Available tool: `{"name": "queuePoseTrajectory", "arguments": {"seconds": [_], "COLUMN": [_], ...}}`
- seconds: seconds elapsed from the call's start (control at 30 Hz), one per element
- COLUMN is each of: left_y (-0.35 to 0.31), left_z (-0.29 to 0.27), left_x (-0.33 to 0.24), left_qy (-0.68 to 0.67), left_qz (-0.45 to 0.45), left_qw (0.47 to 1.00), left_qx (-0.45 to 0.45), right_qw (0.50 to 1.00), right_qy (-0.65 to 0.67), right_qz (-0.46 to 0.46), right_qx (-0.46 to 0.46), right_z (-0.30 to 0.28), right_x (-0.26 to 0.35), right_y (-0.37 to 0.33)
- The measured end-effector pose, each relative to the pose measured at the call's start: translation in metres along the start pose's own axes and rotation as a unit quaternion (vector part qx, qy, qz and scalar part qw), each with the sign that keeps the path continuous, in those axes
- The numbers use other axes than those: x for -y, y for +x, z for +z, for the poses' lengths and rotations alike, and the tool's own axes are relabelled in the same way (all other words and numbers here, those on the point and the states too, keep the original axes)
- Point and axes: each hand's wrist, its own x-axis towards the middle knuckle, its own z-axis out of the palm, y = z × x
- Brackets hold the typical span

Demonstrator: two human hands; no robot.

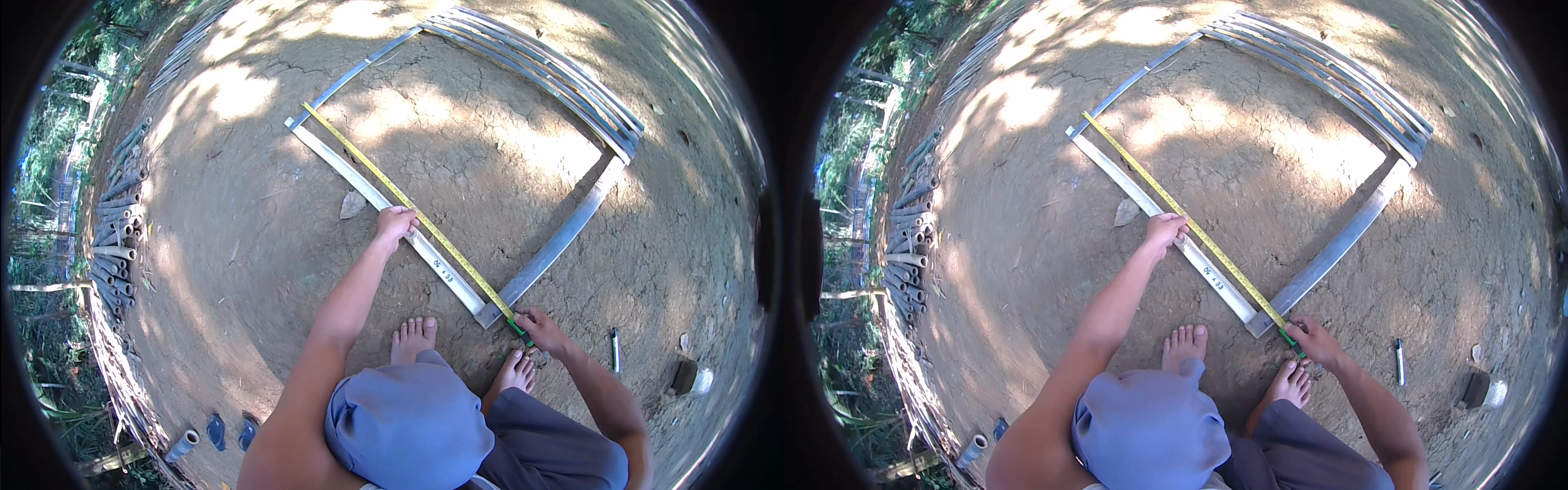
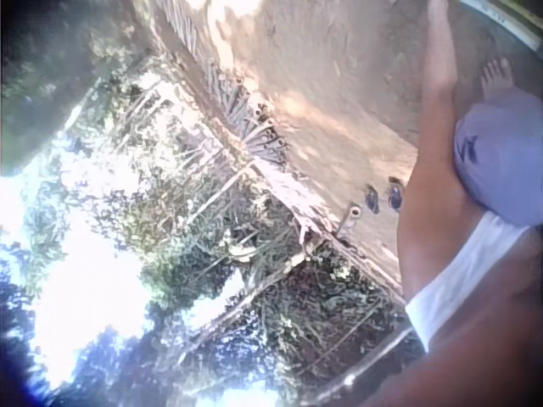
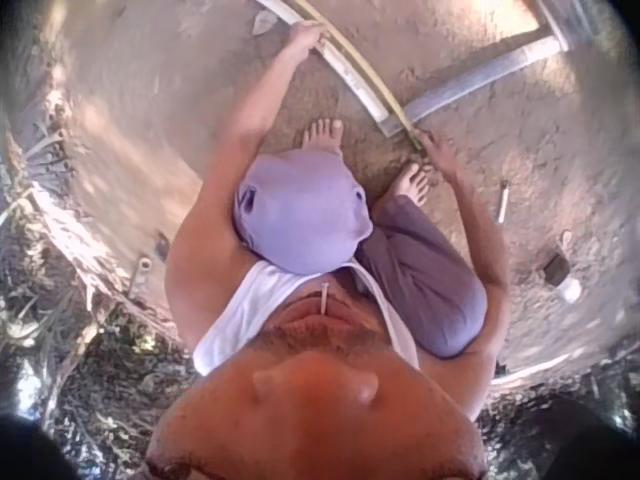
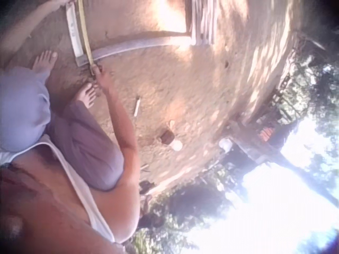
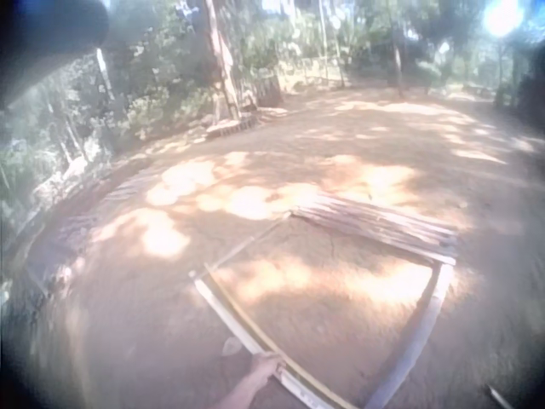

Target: The person measures and marks a bamboo and metal frame using a tape measure and a marker while it sits on the ground.

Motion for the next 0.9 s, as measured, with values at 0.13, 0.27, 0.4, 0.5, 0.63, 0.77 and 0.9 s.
{"name": "queuePoseTrajectory", "arguments": {"seconds": [0.13, 0.27, 0.4, 0.5, 0.63, 0.77, 0.9], "left_y": [-0.002, -0.001, -0.003, -0.006, -0.005, -0.003, 0.004], "left_z": [0.007, 0.007, 0.006, 0.009, 0.002, 0.003, 0.003], "left_x": [-0.001, 0.000, -0.004, -0.007, -0.007, -0.009, -0.002], "left_qy": [0.000, 0.009, 0.023, 0.001, 0.006, 0.015, 0.025], "left_qz": [0.000, -0.009, -0.006, -0.003, -0.002, 0.004, 0.000], "left_qw": [1.000, 1.000, 1.000, 1.000, 1.000, 1.000, 1.000], "left_qx": [0.005, 0.010, 0.007, 0.005, -0.001, 0.004, 0.009], "right_qw": [1.000, 1.000, 1.000, 1.000, 1.000, 1.000, 1.000], "right_qy": [0.000, 0.003, -0.001, -0.013, -0.006, 0.003, 0.008], "right_qz": [-0.005, -0.012, -0.009, -0.003, -0.002, -0.004, -0.013], "right_qx": [0.001, 0.005, 0.004, -0.003, 0.007, 0.003, -0.001], "right_z": [-0.005, -0.008, -0.009, -0.008, -0.003, -0.003, -0.003], "right_x": [-0.004, -0.003, 0.003, 0.001, 0.000, -0.004, 0.006], "right_y": [0.000, 0.000, -0.003, -0.001, 0.002, 0.003, -0.002]}}
